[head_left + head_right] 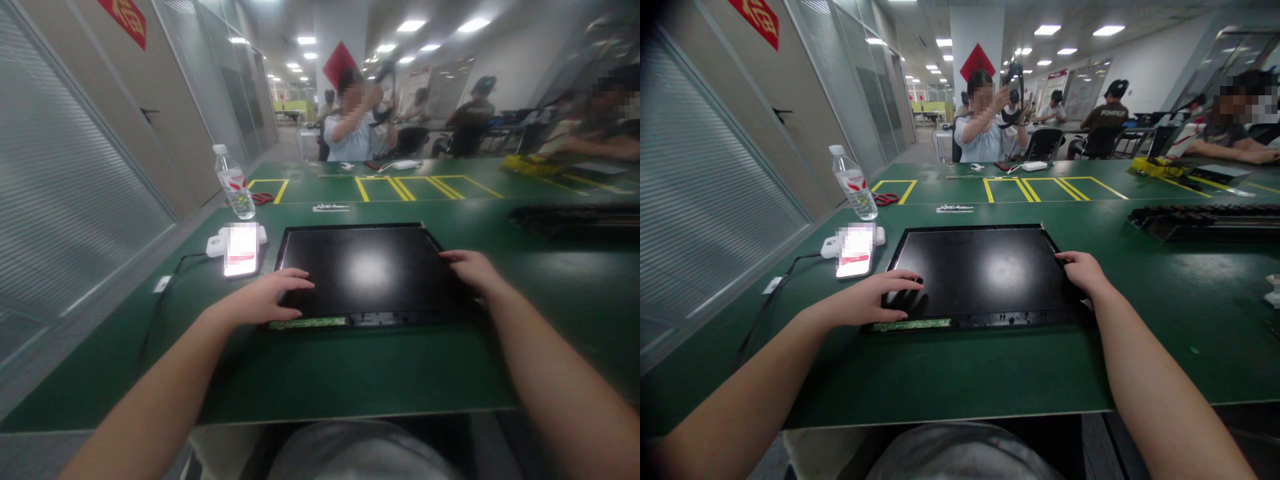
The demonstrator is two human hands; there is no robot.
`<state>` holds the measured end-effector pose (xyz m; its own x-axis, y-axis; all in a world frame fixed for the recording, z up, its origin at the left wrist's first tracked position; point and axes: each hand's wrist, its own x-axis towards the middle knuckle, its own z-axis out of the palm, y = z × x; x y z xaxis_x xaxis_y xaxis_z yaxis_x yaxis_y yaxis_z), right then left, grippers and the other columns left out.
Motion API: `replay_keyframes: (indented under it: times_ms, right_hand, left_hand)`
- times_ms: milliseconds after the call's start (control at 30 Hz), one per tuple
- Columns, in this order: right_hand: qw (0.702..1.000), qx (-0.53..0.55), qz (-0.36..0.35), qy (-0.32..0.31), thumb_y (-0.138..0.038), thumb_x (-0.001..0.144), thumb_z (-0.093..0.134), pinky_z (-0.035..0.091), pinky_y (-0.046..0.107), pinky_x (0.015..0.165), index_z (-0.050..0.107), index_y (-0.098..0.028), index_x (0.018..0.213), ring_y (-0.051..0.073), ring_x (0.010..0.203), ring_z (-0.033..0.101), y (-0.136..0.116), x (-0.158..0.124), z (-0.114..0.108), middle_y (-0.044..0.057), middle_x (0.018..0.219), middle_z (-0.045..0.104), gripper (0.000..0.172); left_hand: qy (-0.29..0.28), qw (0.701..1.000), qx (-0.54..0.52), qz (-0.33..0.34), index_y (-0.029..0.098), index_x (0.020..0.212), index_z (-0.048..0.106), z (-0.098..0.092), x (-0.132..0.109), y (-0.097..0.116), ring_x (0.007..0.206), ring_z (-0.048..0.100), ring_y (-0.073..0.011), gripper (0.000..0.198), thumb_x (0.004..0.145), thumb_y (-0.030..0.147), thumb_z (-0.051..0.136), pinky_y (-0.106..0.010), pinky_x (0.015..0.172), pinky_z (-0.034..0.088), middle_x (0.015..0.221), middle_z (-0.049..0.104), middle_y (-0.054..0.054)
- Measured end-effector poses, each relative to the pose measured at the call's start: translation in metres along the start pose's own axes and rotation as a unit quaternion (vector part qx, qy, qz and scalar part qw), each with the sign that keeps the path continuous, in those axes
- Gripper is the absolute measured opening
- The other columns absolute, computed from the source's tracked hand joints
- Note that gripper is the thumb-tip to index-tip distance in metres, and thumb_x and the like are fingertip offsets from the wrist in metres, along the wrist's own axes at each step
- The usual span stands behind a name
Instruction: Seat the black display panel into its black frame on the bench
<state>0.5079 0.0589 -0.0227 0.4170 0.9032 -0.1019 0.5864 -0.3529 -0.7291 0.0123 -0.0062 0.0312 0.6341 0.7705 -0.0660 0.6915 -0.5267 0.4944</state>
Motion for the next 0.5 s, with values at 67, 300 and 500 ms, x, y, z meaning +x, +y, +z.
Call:
replay_keyframes:
  times_ms: [67, 300, 500]
  right_hand:
    - [1.000, -0.005, 0.005, 0.001, -0.005, 0.073, 0.061, 0.056, 0.029, 0.071, 0.081, -0.016, 0.121, 0.020, 0.075, 0.071, -0.0015, -0.0011, 0.0000, 0.013, 0.105, 0.080, 0.053]
    - [1.000, -0.020, 0.001, -0.001, -0.004, 0.074, 0.062, 0.055, 0.030, 0.071, 0.081, -0.015, 0.121, 0.021, 0.076, 0.071, -0.0082, -0.0070, -0.0022, 0.013, 0.108, 0.080, 0.052]
    - [0.999, -0.032, -0.017, 0.003, -0.005, 0.074, 0.060, 0.058, 0.034, 0.083, 0.082, -0.016, 0.120, 0.024, 0.088, 0.074, -0.0081, -0.0056, -0.0020, 0.013, 0.111, 0.080, 0.052]
  left_hand:
    - [-0.005, 1.000, -0.003, -0.001, 0.028, 0.139, 0.070, 0.0011, 0.0002, -0.0003, 0.145, 0.054, -0.0342, 0.054, 0.086, 0.033, 0.077, -0.047, 0.119, 0.046, 0.163, 0.052, -0.012]
    - [-0.027, 0.999, -0.003, 0.029, 0.030, 0.139, 0.072, 0.0032, -0.0007, -0.0009, 0.147, 0.052, -0.0334, 0.046, 0.093, 0.030, 0.071, -0.050, 0.122, 0.042, 0.163, 0.053, -0.011]
    - [-0.035, 0.999, 0.018, 0.036, 0.031, 0.140, 0.071, 0.0039, -0.0006, -0.0019, 0.149, 0.050, -0.0326, 0.045, 0.095, 0.028, 0.068, -0.050, 0.124, 0.040, 0.163, 0.052, -0.011]
